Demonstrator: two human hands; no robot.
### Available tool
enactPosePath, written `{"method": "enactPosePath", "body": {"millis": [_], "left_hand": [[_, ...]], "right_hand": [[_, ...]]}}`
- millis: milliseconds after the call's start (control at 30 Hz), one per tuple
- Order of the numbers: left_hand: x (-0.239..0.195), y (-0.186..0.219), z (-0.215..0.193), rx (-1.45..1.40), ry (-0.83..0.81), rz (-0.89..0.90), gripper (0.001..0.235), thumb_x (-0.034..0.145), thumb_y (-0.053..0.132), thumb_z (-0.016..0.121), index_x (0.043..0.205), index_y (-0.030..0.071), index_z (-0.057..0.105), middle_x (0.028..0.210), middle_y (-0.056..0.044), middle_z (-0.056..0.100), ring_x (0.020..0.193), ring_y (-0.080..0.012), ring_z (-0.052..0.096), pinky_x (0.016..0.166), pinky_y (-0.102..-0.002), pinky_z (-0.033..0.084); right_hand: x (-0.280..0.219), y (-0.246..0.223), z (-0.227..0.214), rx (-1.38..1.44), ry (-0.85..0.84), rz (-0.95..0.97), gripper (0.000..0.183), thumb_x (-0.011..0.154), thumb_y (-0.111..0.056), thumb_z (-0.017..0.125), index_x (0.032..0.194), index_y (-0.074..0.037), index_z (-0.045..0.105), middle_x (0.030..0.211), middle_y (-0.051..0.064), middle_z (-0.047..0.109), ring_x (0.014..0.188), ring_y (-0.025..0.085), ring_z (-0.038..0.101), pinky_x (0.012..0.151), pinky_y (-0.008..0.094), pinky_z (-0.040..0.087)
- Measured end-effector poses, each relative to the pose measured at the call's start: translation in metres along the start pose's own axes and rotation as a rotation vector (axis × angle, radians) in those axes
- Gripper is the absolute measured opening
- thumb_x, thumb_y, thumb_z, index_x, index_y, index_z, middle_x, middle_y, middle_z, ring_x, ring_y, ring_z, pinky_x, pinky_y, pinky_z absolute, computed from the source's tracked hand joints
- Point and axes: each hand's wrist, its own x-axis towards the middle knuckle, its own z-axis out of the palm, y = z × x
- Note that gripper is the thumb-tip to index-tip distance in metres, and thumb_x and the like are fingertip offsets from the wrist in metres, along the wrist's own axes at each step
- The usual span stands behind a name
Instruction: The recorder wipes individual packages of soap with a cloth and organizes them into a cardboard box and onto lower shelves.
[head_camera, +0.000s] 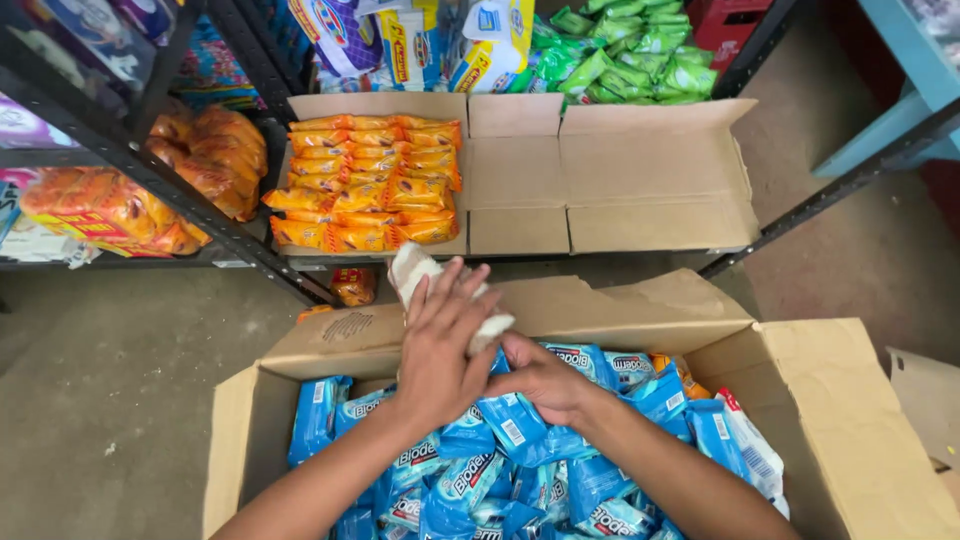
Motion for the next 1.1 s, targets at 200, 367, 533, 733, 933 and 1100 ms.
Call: {"method": "enactPosePath", "body": {"millis": [200,367,533,733,933,1100], "left_hand": [[0.006,-0.039,-0.002,-0.025,-0.062,-0.09,0.034,0.094,0.015,0.065,0.126,0.005,0.068,0.145,-0.025,0.053,0.134,-0.0531,0.048,0.111,-0.065,0.037],[0.013,-0.061,-0.008,-0.175,-0.05,-0.369,0.029,0.101,0.026,0.062,0.127,0.015,0.069,0.102,-0.016,0.073,0.101,-0.0428,0.071,0.085,-0.052,0.056],[0.009,-0.055,-0.007,-0.2,0.076,-0.456,0.024,0.103,0.026,0.06,0.121,0.014,0.071,0.093,-0.015,0.079,0.093,-0.0376,0.076,0.077,-0.047,0.059],[-0.009,-0.011,-0.002,0.017,-0.007,0.045,0.032,0.097,0.022,0.061,0.126,0.009,0.06,0.14,-0.017,0.057,0.139,-0.0483,0.045,0.109,-0.066,0.033],[0.002,-0.036,-0.002,0.056,-0.139,0.221,0.045,0.105,0.044,0.044,0.131,0.011,0.06,0.143,-0.013,0.06,0.146,-0.0426,0.04,0.117,-0.073,0.014],[0.018,-0.07,-0.016,-0.144,-0.157,0.081,0.022,0.093,0.03,0.068,0.107,0.013,0.071,0.087,-0.007,0.072,0.088,-0.0336,0.07,0.079,-0.044,0.055]], "right_hand": [[-0.009,-0.032,0.047,-0.028,-0.04,0.0,0.091,0.074,0.021,0.07,0.154,-0.013,0.044,0.136,0.019,0.067,0.118,0.035,0.068,0.099,0.057,0.056],[-0.021,-0.059,0.085,-0.087,-0.124,-0.016,0.095,0.08,0.013,0.071,0.162,-0.015,0.033,0.142,0.011,0.063,0.129,0.027,0.06,0.107,0.055,0.05],[-0.021,-0.053,0.08,-0.12,-0.143,-0.034,0.093,0.081,0.014,0.068,0.162,-0.012,0.03,0.145,0.015,0.06,0.132,0.031,0.058,0.109,0.058,0.048],[-0.011,0.01,-0.005,-0.178,-0.072,-0.059,0.095,0.072,0.022,0.072,0.156,-0.011,0.044,0.141,0.014,0.064,0.123,0.029,0.064,0.102,0.052,0.055],[-0.018,-0.008,0.017,-0.213,-0.046,-0.105,0.074,0.07,0.017,0.077,0.138,-0.009,0.065,0.124,0.011,0.074,0.113,0.026,0.068,0.099,0.048,0.056],[-0.028,-0.061,0.087,-0.114,-0.242,-0.053,0.085,0.083,0.013,0.068,0.159,-0.008,0.035,0.145,0.014,0.06,0.131,0.028,0.058,0.111,0.051,0.048]]}}
